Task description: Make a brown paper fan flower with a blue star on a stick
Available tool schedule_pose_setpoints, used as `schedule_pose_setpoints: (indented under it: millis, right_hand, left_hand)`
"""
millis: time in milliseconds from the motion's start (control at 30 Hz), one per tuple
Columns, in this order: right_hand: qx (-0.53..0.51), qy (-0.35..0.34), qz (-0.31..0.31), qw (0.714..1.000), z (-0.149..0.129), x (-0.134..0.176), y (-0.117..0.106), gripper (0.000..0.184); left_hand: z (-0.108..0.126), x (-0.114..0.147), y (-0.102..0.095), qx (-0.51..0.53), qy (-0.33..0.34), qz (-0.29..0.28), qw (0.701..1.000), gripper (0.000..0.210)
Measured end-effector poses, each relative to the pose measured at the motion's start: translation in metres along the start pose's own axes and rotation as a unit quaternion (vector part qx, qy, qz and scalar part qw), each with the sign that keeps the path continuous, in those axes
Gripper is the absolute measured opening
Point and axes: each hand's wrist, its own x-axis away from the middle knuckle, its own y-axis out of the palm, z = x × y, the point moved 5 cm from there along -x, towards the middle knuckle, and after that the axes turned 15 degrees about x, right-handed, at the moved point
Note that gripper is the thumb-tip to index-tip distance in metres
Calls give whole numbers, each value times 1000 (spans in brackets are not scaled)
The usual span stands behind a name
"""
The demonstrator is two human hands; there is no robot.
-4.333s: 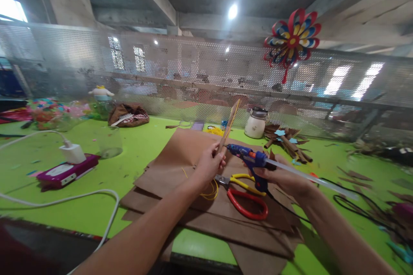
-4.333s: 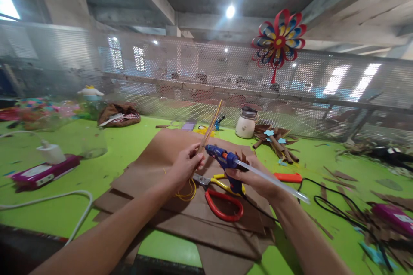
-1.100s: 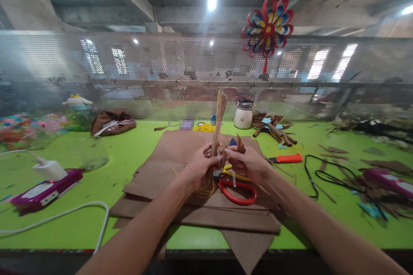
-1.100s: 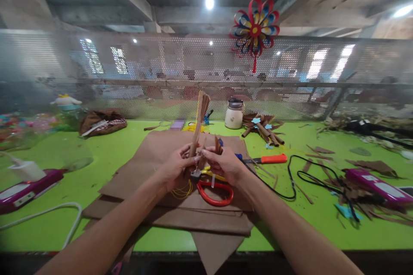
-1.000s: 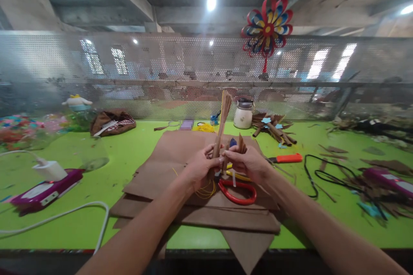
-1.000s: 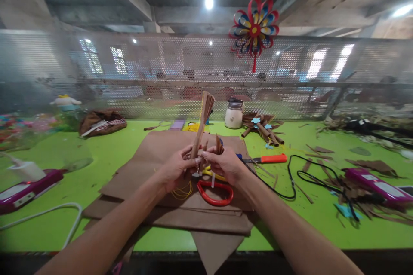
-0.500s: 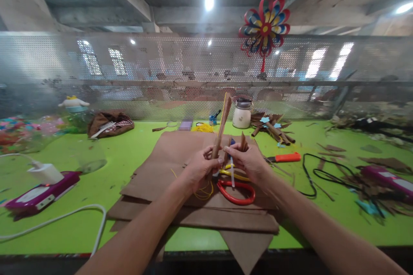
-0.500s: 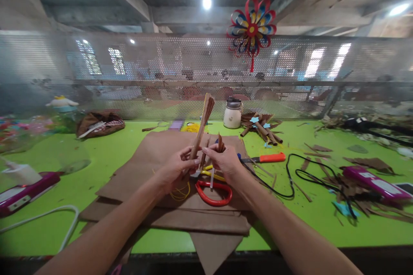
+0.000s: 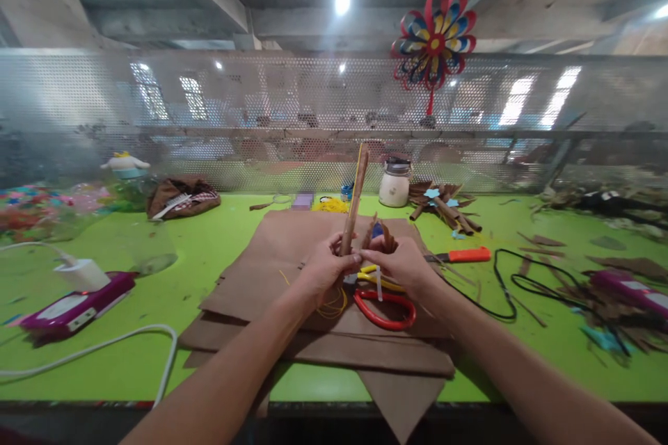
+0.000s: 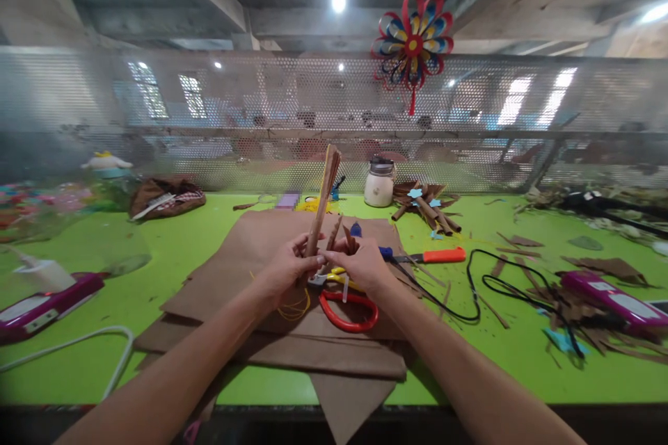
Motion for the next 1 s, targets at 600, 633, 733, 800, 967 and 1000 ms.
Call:
schedule_pose_setpoints:
  millis: [600,633,733,800,967,1000]
  right_hand:
    - [-19,-82,64,994,-8,-3,-18,22]
    - [-19,-80,64,995,-7,-3,-17,23]
    - [-18,-76,63,995,-3,-4,-15,23]
    - [-14,-76,69,995,-2,-4,-15,23]
    - [-14,-72,89,993,-2,-4,-15,24]
    - [-17,-69,92,993,-1,-4,-15,25]
  left_hand:
    - [-13,1,10,-82,-30,-63,994,27]
    - [-14,0,10,-87,-34,-63,994,27]
    - [-15,0,10,-94,-40,-64,993,29]
    - [-15,1,11,-94,-40,-67,993,31]
    - [-14,2,12,-96,-43,-65,992,34]
    - [-14,3,12,-96,-44,-65,992,34]
